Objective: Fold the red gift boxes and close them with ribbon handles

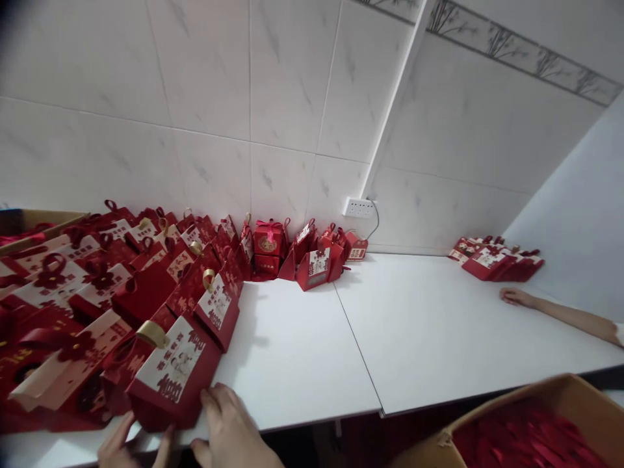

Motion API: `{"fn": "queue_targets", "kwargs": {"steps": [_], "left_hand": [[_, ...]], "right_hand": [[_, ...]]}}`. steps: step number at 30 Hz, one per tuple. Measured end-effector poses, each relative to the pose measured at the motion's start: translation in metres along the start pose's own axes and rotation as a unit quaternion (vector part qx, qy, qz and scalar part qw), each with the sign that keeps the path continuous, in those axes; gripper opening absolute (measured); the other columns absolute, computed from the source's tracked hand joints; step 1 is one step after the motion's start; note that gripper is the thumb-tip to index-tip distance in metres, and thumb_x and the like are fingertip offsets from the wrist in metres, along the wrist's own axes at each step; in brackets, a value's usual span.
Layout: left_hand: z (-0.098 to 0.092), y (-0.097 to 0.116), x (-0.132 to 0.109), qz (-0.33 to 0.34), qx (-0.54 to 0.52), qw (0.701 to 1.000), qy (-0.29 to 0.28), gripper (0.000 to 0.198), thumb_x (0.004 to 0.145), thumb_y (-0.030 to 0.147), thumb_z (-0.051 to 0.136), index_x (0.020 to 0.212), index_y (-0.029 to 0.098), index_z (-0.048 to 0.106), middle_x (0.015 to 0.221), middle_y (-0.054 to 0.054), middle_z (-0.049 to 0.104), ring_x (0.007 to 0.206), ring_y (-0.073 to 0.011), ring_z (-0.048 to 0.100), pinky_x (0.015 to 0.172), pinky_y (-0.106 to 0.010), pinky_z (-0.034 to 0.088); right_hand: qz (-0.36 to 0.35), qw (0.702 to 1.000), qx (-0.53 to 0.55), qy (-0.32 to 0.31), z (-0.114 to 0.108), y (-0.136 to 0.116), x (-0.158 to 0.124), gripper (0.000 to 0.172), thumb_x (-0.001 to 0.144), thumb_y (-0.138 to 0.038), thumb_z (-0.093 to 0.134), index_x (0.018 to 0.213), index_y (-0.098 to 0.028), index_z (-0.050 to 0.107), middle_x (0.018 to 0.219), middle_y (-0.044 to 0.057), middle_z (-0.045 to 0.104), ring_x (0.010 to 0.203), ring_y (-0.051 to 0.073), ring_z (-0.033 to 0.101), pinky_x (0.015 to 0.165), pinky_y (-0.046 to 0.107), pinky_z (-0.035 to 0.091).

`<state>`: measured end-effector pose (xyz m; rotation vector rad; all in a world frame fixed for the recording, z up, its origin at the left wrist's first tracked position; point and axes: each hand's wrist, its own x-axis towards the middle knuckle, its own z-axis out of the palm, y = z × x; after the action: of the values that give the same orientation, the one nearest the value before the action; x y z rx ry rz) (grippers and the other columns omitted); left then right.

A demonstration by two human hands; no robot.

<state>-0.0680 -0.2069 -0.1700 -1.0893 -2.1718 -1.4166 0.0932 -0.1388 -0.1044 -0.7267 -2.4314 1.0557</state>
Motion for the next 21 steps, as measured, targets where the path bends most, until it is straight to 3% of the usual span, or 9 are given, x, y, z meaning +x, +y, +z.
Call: {"fn": "queue_targets", "kwargs": {"steps": [2, 5, 7, 11, 14, 18, 21], "left_hand": [[0.0, 0.009, 0.002, 0.021, 0.024, 0.999, 0.006, 0.052, 0.076, 0.056, 0.051, 0.101, 0.01, 0.054, 0.091, -0.016, 0.058, 0.087, -0.0331, 0.057, 0.081, -0.053, 0.049], [-0.003, 0.016, 0.003, 0.052, 0.026, 0.998, 0.026, 0.056, 0.079, 0.051, 0.051, 0.113, 0.007, 0.049, 0.105, -0.02, 0.054, 0.103, -0.0365, 0.054, 0.089, -0.056, 0.045], [-0.009, 0.017, 0.0, 0.059, 0.014, 0.998, 0.028, 0.058, 0.078, 0.047, 0.056, 0.12, 0.009, 0.044, 0.112, -0.019, 0.051, 0.108, -0.0355, 0.052, 0.092, -0.055, 0.044], [-0.025, 0.021, -0.005, 0.035, -0.005, 0.999, 0.035, 0.07, 0.076, 0.041, 0.064, 0.133, 0.014, 0.034, 0.127, -0.02, 0.044, 0.117, -0.0352, 0.049, 0.095, -0.054, 0.044], [-0.03, 0.027, -0.002, 0.041, 0.016, 0.999, 0.03, 0.087, 0.075, 0.042, 0.067, 0.143, 0.014, 0.02, 0.139, -0.025, 0.034, 0.126, -0.0395, 0.042, 0.098, -0.058, 0.041], [-0.026, 0.036, 0.011, 0.021, 0.001, 1.0, 0.0, 0.109, 0.069, 0.047, 0.073, 0.148, 0.016, 0.006, 0.149, -0.024, 0.022, 0.135, -0.0412, 0.03, 0.107, -0.061, 0.032], [-0.016, 0.046, 0.023, -0.018, -0.085, 0.996, -0.021, 0.101, 0.069, 0.049, 0.074, 0.146, 0.026, 0.012, 0.15, -0.014, 0.025, 0.136, -0.0366, 0.031, 0.105, -0.058, 0.037]], "right_hand": [[-0.025, 1.0, 0.0, -0.016, -0.006, 0.002, 0.001, 0.063, 0.082, -0.024, 0.062, 0.14, -0.007, 0.042, 0.142, 0.017, 0.045, 0.136, 0.025, 0.036, 0.116, 0.033, 0.028], [-0.056, 0.998, -0.001, -0.002, -0.024, 0.014, -0.001, 0.038, 0.084, -0.023, 0.057, 0.12, -0.01, 0.062, 0.13, 0.015, 0.057, 0.128, 0.022, 0.047, 0.111, 0.031, 0.037], [-0.043, 0.997, -0.015, 0.07, -0.041, 0.03, -0.009, 0.026, 0.086, -0.02, 0.053, 0.105, -0.013, 0.069, 0.118, 0.013, 0.064, 0.118, 0.021, 0.056, 0.105, 0.034, 0.045], [-0.019, 0.968, -0.092, 0.23, -0.069, 0.072, -0.029, 0.023, 0.09, -0.025, 0.047, 0.09, -0.016, 0.068, 0.102, 0.013, 0.07, 0.098, 0.024, 0.067, 0.085, 0.041, 0.058], [-0.008, 0.961, -0.107, 0.255, -0.074, 0.09, -0.038, 0.024, 0.092, -0.024, 0.045, 0.083, -0.019, 0.067, 0.097, 0.01, 0.071, 0.095, 0.023, 0.068, 0.079, 0.037, 0.06], [-0.052, 0.947, -0.144, 0.282, -0.068, 0.081, -0.037, 0.022, 0.089, -0.017, 0.044, 0.08, -0.018, 0.065, 0.092, 0.01, 0.07, 0.091, 0.023, 0.068, 0.077, 0.038, 0.06], [-0.047, 0.948, -0.148, 0.277, -0.067, 0.069, -0.032, 0.024, 0.085, -0.009, 0.042, 0.081, -0.017, 0.064, 0.09, 0.011, 0.068, 0.091, 0.022, 0.067, 0.08, 0.037, 0.058]]}}
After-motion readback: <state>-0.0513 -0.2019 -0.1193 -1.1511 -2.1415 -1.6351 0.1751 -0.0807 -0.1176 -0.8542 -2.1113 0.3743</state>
